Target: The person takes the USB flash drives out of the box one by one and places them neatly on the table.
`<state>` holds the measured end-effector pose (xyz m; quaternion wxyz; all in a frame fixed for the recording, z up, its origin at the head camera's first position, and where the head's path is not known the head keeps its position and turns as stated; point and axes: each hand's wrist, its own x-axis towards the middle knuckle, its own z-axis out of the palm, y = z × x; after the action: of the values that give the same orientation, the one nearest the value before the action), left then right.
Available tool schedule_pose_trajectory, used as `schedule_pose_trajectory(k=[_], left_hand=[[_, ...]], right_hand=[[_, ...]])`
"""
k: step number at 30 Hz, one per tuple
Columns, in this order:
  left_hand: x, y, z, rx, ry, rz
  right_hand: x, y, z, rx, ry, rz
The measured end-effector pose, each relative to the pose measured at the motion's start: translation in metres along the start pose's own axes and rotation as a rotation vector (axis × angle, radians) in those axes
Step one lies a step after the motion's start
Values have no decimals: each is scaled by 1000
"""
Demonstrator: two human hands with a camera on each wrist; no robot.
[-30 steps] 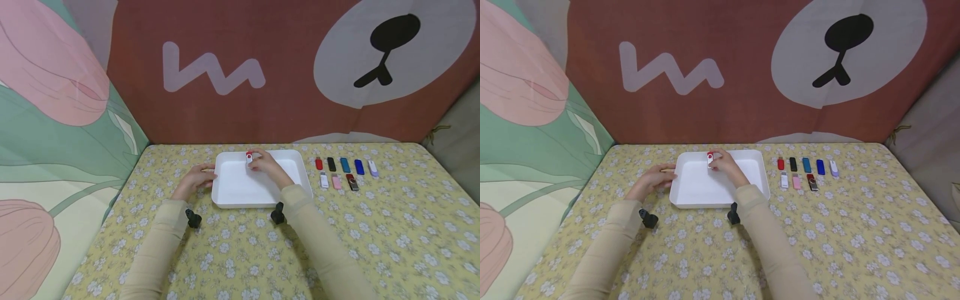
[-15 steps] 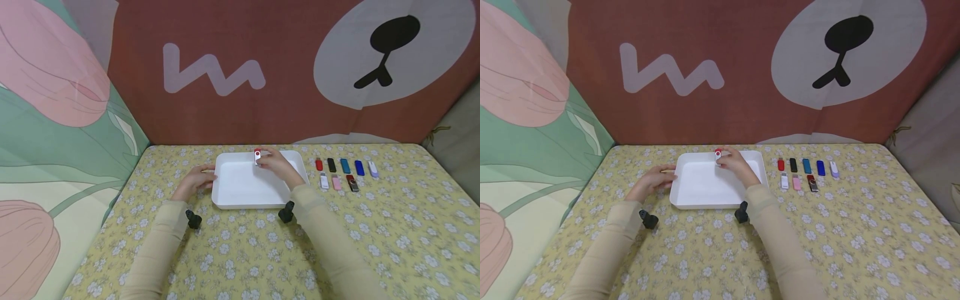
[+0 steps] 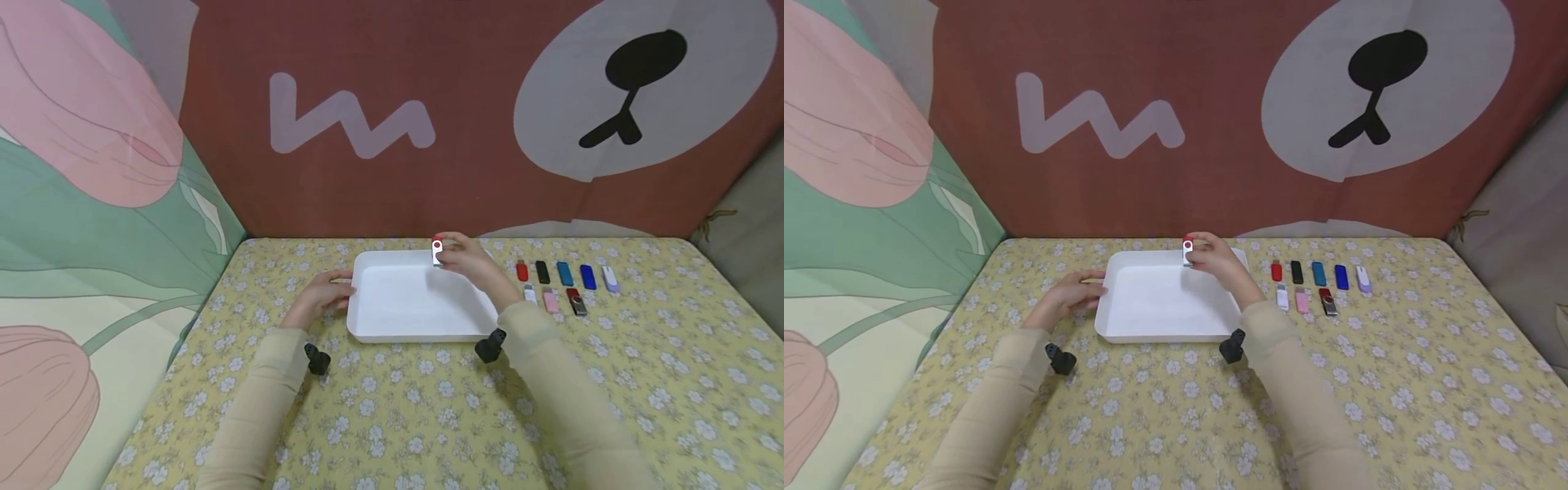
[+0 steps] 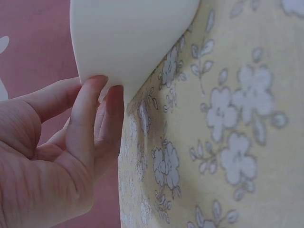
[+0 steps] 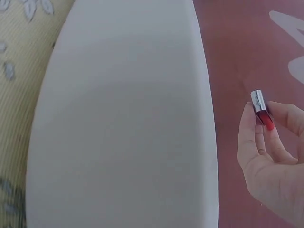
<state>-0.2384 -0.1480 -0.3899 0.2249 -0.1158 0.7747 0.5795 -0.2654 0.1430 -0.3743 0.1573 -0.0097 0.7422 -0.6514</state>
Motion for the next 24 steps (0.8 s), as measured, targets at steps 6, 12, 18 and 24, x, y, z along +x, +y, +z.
schedule_pose_trajectory(k=[6, 12, 18, 24], left_hand=[[0, 0, 1, 2, 5, -5], [1, 0, 1, -1, 16, -15], [2, 0, 0, 0, 16, -24], [3, 0, 1, 3, 19, -23]], right_hand=[[-5, 2, -13, -22, 7, -2], [-13, 2, -28, -26, 14, 11], [-19, 4, -47, -18, 14, 51], [-26, 10, -69, -48, -3, 81]])
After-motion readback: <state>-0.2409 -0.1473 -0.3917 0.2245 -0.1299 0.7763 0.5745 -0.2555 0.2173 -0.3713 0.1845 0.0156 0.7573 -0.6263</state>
